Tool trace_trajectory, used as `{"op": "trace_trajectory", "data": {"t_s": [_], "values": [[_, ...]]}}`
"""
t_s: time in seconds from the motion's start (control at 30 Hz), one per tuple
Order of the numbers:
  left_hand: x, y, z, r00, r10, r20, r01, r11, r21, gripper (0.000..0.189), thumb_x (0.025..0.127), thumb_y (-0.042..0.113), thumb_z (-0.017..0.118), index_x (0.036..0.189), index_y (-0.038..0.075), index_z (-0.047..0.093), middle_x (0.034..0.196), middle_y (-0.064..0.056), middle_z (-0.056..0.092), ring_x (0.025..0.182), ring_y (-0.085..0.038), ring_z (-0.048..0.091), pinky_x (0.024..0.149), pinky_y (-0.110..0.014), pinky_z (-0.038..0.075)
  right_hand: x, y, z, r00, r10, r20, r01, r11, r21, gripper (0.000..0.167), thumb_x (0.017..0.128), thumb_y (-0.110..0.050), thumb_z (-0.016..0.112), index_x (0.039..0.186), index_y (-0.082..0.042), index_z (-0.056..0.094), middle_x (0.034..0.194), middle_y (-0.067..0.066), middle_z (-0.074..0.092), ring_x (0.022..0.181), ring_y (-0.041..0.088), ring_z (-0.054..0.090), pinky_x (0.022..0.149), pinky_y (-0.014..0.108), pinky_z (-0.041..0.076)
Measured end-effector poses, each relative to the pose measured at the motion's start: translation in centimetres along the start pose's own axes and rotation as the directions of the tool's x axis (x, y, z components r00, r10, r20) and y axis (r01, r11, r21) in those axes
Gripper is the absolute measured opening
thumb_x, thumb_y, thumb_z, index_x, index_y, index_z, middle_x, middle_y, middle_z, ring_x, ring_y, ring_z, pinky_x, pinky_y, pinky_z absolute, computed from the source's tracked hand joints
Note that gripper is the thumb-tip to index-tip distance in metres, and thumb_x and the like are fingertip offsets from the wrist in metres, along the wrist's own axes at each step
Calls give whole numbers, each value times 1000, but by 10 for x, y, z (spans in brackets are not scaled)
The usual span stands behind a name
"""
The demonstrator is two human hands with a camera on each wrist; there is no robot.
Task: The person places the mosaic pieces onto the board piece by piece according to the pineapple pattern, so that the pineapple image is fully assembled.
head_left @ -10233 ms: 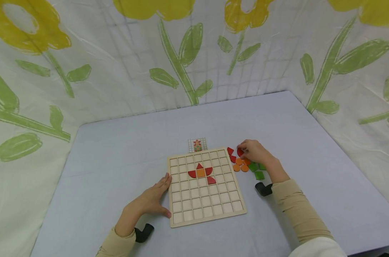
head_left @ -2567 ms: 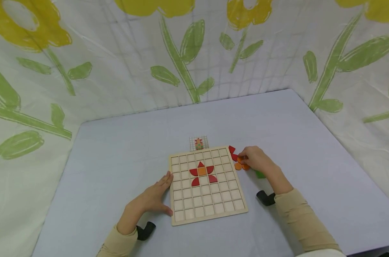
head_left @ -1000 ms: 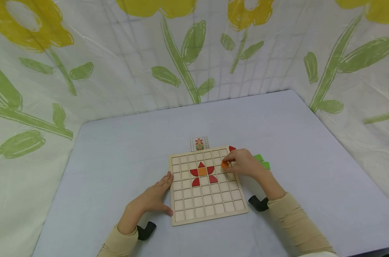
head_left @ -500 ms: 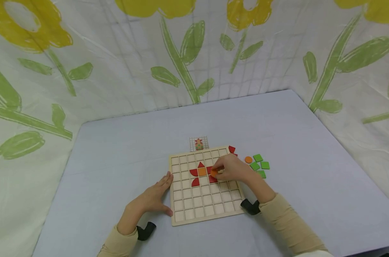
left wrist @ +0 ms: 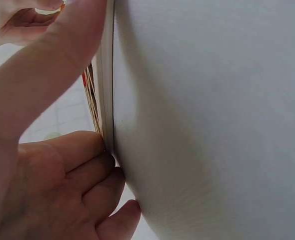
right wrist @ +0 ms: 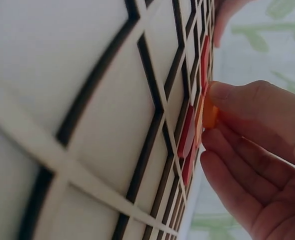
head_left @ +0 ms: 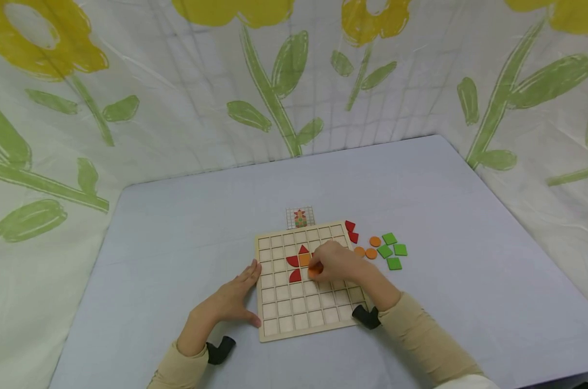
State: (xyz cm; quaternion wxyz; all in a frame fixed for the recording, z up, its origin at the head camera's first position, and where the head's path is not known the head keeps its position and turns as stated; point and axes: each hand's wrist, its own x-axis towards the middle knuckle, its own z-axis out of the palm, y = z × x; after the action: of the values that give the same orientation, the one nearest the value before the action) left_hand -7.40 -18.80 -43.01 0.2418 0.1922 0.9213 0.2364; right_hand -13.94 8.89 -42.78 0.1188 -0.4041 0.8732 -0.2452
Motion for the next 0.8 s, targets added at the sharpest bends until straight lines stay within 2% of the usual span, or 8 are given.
{"op": "trace_trajectory", "data": {"t_s": [0.1,0.33,0.57,0.8], "values": [[0,-1,0,1000,1,-1,-1,1000,0,120,61,27,92,149,-11,21,157,-27,15,143,-43,19,112,-57,24,3,-2,3,1000,-8,20,8,1000,2,3,81,-6,73,79,-5,73,68,-6,58,61,5,47,57,17,43],[0,0,0,1000,2,-2,-2,1000,-6,120,61,27,92,149,-11,21,157,-27,14,143,-43,19,113,-57,23,8,-3,7,999,-16,28,16,1000,-15,14,82,-3,71,70,-8,68,61,-8,48,59,7,42,54,17,38],[1,0,0,1000,5,-2,-5,1000,-6,120,61,27,92,149,-11,21,157,-27,15,143,-43,19,112,-58,23,10,-4,10,1000,3,0,-3,997,-81,5,83,-9,73,81,-5,75,67,-6,53,62,8,44,57,18,39],[2,-2,1,1000,3,-1,-3,1000,6,120,61,28,92,149,-11,20,157,-27,14,143,-43,19,113,-57,23,9,-9,8,1000,31,-4,-32,991,-129,7,84,-11,75,86,-5,77,72,-4,55,66,9,46,59,20,41]]}}
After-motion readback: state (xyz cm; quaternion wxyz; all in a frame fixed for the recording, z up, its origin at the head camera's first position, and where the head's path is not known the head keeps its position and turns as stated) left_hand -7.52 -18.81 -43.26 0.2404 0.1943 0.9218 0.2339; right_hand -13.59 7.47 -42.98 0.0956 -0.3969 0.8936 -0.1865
